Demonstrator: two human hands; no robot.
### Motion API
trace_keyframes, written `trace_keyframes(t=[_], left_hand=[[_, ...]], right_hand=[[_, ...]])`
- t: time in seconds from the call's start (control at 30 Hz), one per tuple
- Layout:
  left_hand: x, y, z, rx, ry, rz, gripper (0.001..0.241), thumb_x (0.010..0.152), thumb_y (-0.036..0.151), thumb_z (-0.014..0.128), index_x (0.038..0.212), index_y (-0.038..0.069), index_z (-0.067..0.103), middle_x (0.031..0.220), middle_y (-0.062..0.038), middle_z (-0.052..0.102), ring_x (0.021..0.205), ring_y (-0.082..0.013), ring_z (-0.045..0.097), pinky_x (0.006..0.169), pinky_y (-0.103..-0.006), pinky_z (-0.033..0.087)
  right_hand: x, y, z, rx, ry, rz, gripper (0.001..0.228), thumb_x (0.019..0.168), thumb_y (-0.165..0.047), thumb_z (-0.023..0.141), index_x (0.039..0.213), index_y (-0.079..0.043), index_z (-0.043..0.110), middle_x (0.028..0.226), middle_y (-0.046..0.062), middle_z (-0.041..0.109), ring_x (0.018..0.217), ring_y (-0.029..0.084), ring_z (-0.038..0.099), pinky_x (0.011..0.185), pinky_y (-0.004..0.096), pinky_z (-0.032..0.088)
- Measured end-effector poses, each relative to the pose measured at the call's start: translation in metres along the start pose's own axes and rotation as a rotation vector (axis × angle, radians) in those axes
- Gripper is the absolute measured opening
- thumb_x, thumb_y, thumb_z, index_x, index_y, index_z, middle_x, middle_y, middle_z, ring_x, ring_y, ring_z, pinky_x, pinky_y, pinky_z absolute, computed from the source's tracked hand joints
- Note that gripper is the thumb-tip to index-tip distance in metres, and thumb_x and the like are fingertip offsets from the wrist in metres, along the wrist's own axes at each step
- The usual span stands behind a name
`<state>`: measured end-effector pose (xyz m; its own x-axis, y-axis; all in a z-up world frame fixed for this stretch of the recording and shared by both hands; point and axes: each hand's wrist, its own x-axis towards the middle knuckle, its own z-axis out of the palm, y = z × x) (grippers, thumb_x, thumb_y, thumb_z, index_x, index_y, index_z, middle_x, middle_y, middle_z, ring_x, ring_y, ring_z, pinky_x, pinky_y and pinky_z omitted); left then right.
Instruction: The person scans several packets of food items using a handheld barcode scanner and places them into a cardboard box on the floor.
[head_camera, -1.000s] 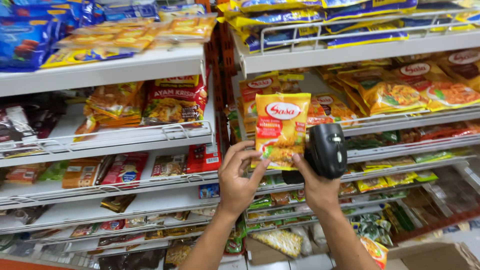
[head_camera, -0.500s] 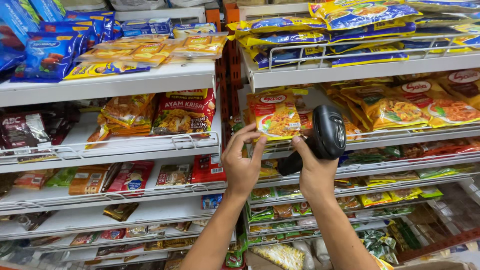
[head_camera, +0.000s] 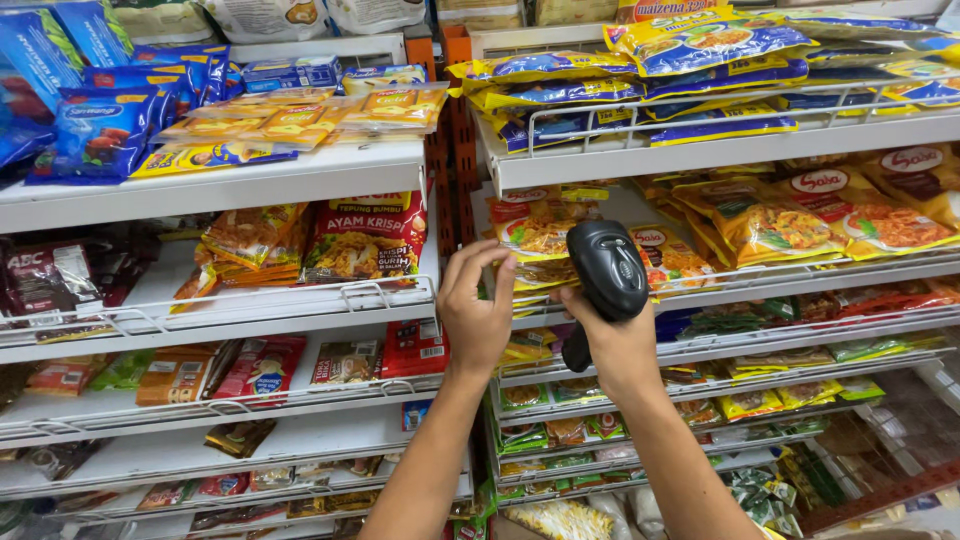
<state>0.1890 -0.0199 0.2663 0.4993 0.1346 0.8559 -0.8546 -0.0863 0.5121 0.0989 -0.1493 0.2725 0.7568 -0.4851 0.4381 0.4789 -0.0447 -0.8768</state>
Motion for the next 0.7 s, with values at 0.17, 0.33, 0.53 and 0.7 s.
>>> trace_keyframes(t=[0.17,0.33,0.53,0.7], left_hand=[[-0.003,-0.003,0.000,0.002,-0.018,-0.019,0.014,0.096,0.013,0.074,0.106,0.003,0.074,0.113,-0.012,0.073,0.105,-0.0272,0.072,0.091,-0.0360,0.057],[-0.003,-0.003,-0.001,-0.018,-0.038,-0.012,0.014,0.096,0.013,0.074,0.106,0.003,0.073,0.115,-0.012,0.073,0.107,-0.0271,0.072,0.094,-0.0360,0.057],[-0.005,-0.004,0.001,-0.031,-0.042,-0.019,0.014,0.097,0.014,0.073,0.106,0.003,0.073,0.116,-0.012,0.073,0.109,-0.0266,0.073,0.094,-0.0357,0.058],[-0.006,-0.006,0.001,-0.007,-0.043,-0.015,0.013,0.096,0.012,0.074,0.105,0.003,0.073,0.114,-0.012,0.074,0.107,-0.0265,0.073,0.093,-0.0358,0.058]], right_hand=[[-0.002,0.004,-0.001,-0.074,0.010,-0.018,0.026,0.089,0.001,0.078,0.113,0.004,0.069,0.095,0.007,0.071,0.084,0.014,0.065,0.075,0.031,0.053],[0.001,0.004,0.000,0.048,0.007,0.071,0.028,0.086,0.001,0.074,0.112,0.001,0.066,0.093,0.006,0.073,0.083,0.016,0.072,0.074,0.031,0.056],[0.003,0.007,-0.003,0.043,-0.005,0.074,0.027,0.087,0.001,0.075,0.112,0.003,0.067,0.096,0.008,0.073,0.084,0.017,0.072,0.076,0.032,0.058],[0.006,0.012,-0.006,0.046,-0.020,0.065,0.027,0.086,0.001,0.076,0.111,0.002,0.067,0.096,0.006,0.073,0.084,0.016,0.072,0.077,0.031,0.058]])
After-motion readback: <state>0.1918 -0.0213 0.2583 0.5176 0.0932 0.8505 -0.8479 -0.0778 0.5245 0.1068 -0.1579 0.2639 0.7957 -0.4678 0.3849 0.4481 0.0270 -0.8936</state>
